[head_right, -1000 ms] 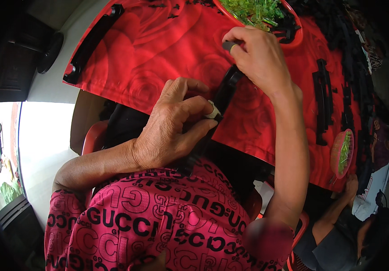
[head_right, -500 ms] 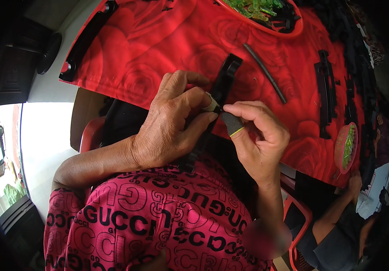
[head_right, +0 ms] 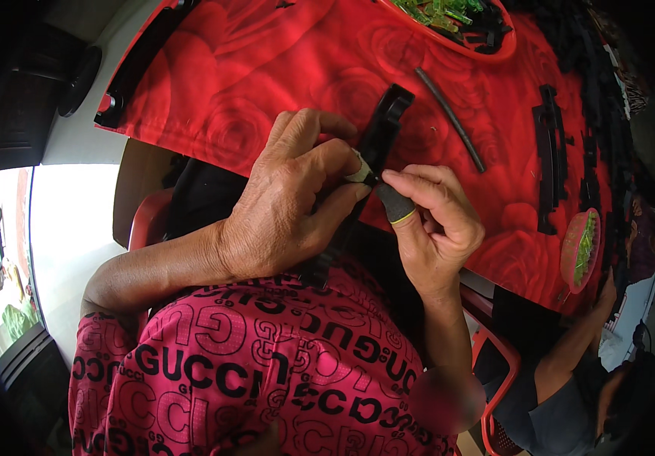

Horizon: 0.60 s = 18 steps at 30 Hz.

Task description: The person assembles black plastic components of a toy gun by hand on a red tablecloth.

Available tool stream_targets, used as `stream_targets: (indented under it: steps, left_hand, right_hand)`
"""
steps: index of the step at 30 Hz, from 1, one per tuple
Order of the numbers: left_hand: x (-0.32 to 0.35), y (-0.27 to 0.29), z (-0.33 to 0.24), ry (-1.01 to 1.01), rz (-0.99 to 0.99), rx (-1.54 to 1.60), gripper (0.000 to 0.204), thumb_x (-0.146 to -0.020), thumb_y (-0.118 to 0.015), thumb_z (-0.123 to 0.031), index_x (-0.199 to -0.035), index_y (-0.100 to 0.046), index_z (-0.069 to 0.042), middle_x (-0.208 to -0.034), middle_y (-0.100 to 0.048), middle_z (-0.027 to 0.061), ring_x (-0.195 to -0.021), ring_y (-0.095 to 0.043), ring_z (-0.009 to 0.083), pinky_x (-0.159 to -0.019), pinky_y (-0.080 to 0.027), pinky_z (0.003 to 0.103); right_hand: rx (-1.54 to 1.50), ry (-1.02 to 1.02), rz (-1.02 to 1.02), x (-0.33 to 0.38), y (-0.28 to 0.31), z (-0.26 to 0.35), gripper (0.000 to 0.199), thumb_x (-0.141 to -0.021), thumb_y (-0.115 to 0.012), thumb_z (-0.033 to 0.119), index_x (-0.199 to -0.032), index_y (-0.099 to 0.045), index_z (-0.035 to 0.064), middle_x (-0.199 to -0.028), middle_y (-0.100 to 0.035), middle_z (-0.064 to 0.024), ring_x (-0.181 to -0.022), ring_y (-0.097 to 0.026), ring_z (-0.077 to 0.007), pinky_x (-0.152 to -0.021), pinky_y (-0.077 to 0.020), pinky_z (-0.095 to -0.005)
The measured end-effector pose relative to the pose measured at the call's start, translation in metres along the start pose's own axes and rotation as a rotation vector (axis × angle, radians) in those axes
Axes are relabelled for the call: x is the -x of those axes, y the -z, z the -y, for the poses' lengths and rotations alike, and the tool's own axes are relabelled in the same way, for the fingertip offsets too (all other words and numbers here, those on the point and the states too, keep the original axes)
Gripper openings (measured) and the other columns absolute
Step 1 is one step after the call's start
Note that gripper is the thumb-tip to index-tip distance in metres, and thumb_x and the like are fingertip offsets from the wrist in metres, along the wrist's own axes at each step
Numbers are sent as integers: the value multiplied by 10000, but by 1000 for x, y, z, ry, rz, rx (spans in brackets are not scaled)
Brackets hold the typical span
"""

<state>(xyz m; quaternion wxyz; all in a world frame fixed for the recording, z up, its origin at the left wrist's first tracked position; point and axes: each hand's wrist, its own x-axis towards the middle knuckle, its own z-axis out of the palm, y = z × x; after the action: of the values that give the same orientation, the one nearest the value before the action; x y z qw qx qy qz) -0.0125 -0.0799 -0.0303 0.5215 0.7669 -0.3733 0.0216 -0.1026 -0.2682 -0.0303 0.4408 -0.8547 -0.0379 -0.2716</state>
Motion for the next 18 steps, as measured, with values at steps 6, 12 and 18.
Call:
stream_targets:
  steps: [6,12,18]
  left_hand:
    - [-1,2,-1,3,4,-3,169,-796,-790,-50,-923,-681,-26,-1152,-612,138,-1007,-563,323,-872,-487,421]
    - [-1,-1,0,-19,-14,-9,171,-784,-788,-45,-913,-679,-23,-1166,-615,145,-1018,-562,325,-881,-484,426]
    - [-1,-2,1,-63,-50,-16,167,-782,-781,-45,-912,-678,-24,-1228,-604,166,-1085,-549,345,-914,-474,443]
  right_hand:
    - [112,48,-2,1,1,2,228,-835,-806,8,-1058,-797,49,-943,-707,-68,-682,-587,-103,-535,-412,-230]
    - [437,401,-9,-7,-2,13,214,-815,-809,-25,-1023,-767,5,-885,-671,-99,-685,-649,-217,-555,-510,-304]
    - [606,499,22,-11,-6,24,267,-757,-826,-33,-1014,-758,-7,-859,-642,-92,-648,-616,-205,-518,-491,-319]
